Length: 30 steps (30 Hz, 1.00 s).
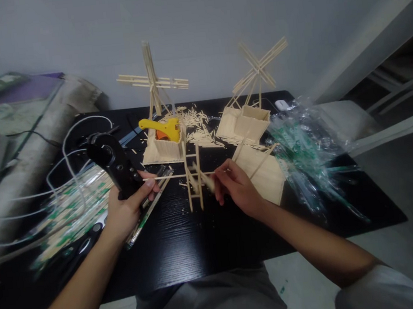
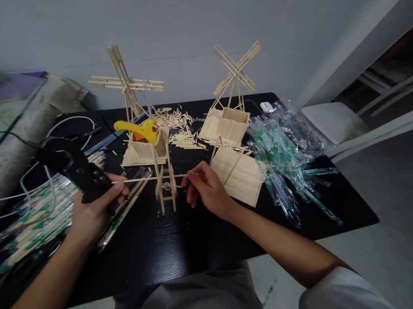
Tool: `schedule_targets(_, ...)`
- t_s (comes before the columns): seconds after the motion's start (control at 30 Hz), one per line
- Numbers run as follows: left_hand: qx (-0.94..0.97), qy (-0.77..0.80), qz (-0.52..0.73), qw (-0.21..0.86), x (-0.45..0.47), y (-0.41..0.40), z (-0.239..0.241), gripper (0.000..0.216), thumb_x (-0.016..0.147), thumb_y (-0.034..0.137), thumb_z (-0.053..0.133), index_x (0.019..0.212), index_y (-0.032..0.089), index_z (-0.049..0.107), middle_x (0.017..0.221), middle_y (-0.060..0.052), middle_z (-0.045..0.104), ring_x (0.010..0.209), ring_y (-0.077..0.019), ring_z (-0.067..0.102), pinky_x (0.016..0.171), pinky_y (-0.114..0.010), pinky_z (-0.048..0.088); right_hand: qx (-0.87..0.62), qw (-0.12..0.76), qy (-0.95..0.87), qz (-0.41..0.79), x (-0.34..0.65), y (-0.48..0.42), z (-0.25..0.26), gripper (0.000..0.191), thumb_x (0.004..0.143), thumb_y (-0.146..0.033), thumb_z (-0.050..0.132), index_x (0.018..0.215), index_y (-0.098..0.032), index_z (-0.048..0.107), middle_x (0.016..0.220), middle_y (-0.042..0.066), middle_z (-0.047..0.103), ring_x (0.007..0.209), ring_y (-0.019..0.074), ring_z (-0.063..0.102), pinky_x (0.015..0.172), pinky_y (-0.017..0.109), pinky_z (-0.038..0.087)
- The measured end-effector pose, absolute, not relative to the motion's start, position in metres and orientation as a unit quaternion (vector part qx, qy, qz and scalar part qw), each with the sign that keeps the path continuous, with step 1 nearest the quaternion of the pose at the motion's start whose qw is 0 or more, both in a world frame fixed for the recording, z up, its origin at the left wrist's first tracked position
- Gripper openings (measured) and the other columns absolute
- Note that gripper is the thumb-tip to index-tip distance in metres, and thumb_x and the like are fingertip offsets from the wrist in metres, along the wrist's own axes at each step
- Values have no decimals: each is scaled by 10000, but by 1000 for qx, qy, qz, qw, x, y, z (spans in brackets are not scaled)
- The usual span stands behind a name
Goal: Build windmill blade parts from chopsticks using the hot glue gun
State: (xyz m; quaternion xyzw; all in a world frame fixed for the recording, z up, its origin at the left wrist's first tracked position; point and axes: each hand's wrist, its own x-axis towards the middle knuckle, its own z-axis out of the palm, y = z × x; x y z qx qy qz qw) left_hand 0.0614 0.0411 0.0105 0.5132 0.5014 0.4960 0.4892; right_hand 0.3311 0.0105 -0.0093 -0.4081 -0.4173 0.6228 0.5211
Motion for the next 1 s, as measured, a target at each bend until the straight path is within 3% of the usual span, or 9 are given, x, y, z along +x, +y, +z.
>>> schedule_targets(0.3, 515, 502, 492, 491, 59, 40, 8, 244, 820, 392, 886, 904, 188, 781, 732, -11, 713, 613, -133, 571, 610, -272, 469, -406, 527, -430, 610, 332, 11, -12, 417, 990, -549, 746, 918, -234, 482, 1252, 79, 788, 603, 91, 695, 433, 192, 554)
schedule_targets(0.77, 508, 504, 495, 492, 59, 40, 10, 266, 807, 395, 895, 908, 180, 776, 723, -16, 705, 610, -135, 572, 606, -275, 473, -405, 520, -427, 619, 332, 10, -9, 434, 979, -553, 752, 917, -238, 461, 1299, 74, 783, 596, 90, 704, 424, 186, 538)
schedule_targets(0.9, 511, 504, 494, 491, 60, 40, 11, 250, 805, 389, 893, 893, 184, 779, 723, -18, 705, 609, -138, 571, 603, -278, 471, -396, 510, -422, 636, 331, 10, -9, 469, 974, -591, 743, 923, -252, 423, 1217, 58, 804, 611, 120, 745, 413, 192, 526)
schedule_targets(1.0, 515, 499, 493, 492, 60, 40, 12, 258, 801, 406, 893, 867, 186, 775, 706, -14, 696, 597, -134, 561, 596, -277, 466, -391, 496, -417, 654, 330, 9, -9, 490, 980, -636, 714, 935, -270, 390, 861, -34, 791, 533, 141, 724, 390, 193, 501)
